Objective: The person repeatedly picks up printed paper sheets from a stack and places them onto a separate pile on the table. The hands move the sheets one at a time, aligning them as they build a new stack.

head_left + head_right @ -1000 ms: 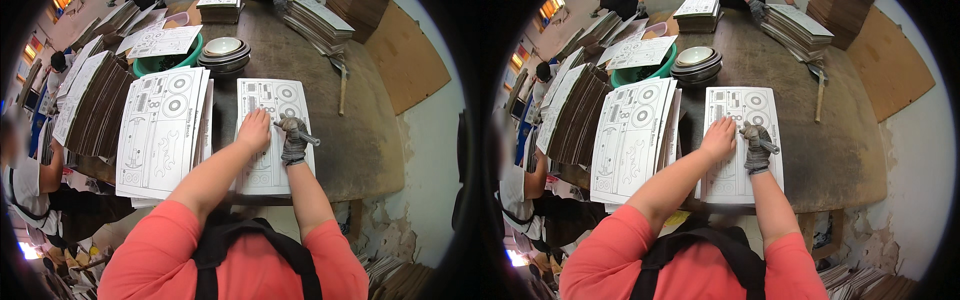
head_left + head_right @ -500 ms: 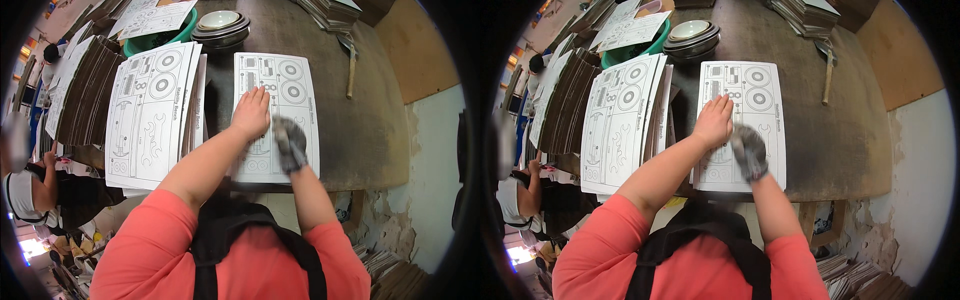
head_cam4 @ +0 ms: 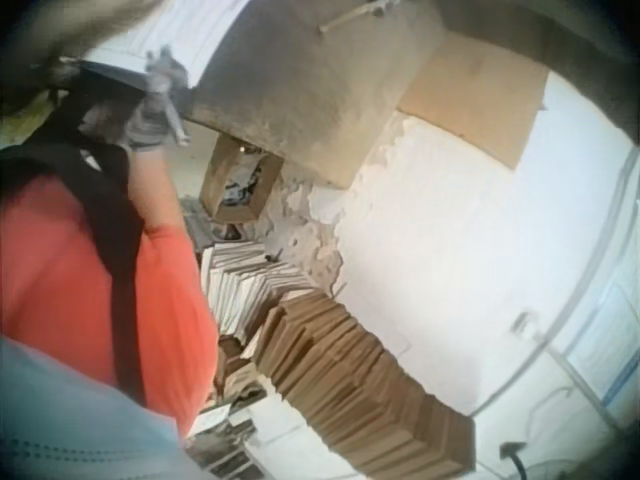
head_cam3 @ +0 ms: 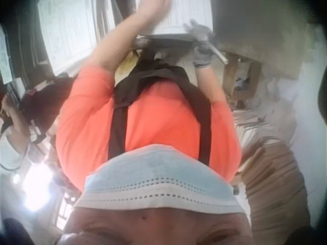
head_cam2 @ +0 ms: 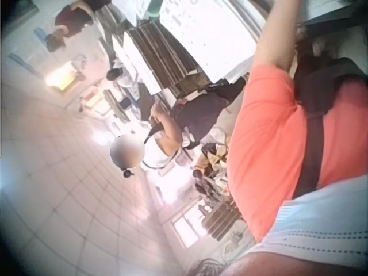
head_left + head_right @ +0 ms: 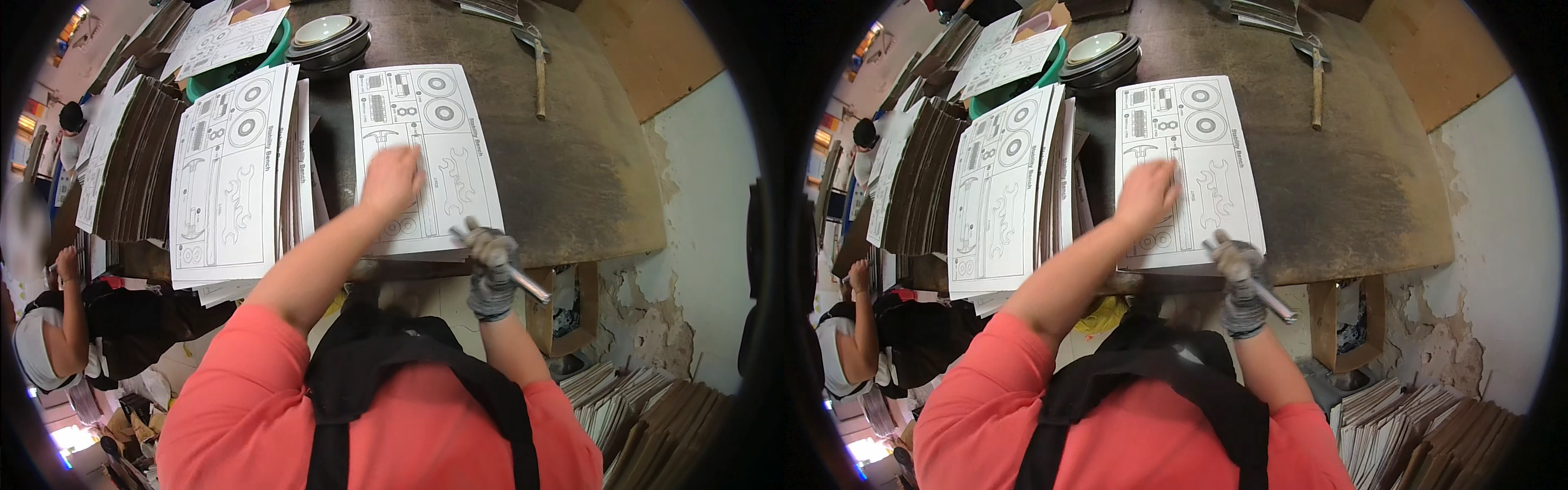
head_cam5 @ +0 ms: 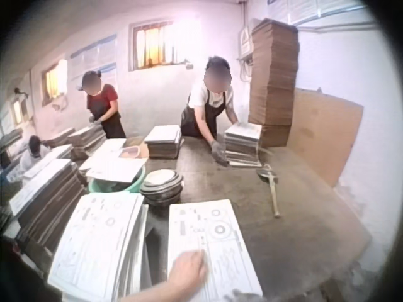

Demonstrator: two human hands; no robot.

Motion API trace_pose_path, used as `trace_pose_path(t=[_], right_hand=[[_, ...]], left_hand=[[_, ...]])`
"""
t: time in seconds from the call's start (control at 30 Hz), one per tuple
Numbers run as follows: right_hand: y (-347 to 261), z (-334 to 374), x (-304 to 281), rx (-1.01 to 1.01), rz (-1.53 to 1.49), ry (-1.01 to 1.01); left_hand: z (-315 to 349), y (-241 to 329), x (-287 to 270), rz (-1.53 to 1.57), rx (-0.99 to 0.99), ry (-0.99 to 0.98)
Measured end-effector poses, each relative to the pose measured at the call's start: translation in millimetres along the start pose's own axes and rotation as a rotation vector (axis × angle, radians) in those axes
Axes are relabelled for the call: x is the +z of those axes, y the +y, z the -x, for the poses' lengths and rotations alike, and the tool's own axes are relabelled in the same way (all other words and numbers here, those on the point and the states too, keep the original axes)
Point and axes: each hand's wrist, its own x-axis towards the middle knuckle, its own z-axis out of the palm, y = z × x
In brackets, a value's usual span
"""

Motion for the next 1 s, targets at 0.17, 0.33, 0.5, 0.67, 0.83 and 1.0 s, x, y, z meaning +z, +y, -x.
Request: trace_pose_path(t=[0.17,0.33,0.5,0.67,0.83,1.0], right_hand=[[-29.6,-4.3,-41.2,0.081,0.033,0.305],[-50.6,-28.5,-54.0,-0.325,-0.104,-0.028],[-70.8,-40.3,-52.9,-0.377,-0.105,0.104],[-66.8,-48.1,-48.7,-0.363,-0.071,0.046],[-48.0,-55.9,-42.0,-0.288,-0.162,-0.015],[-29.1,-63.5,-48.5,-0.23,-0.261,-0.09]], left_hand=[[80.4,52.7,-10.0,-0.239,0.403,-0.038],[67.2,63.8,-38.0,-0.282,0.388,-0.206],[32.9,63.8,-149.2,-0.242,0.26,0.202],[91.8,24.5,-213.4,-0.328,0.032,0.374],[164.8,-39.6,-171.9,-0.335,-0.162,-0.138],[180.5,-53.4,-223.7,0.192,-0.497,0.181]])
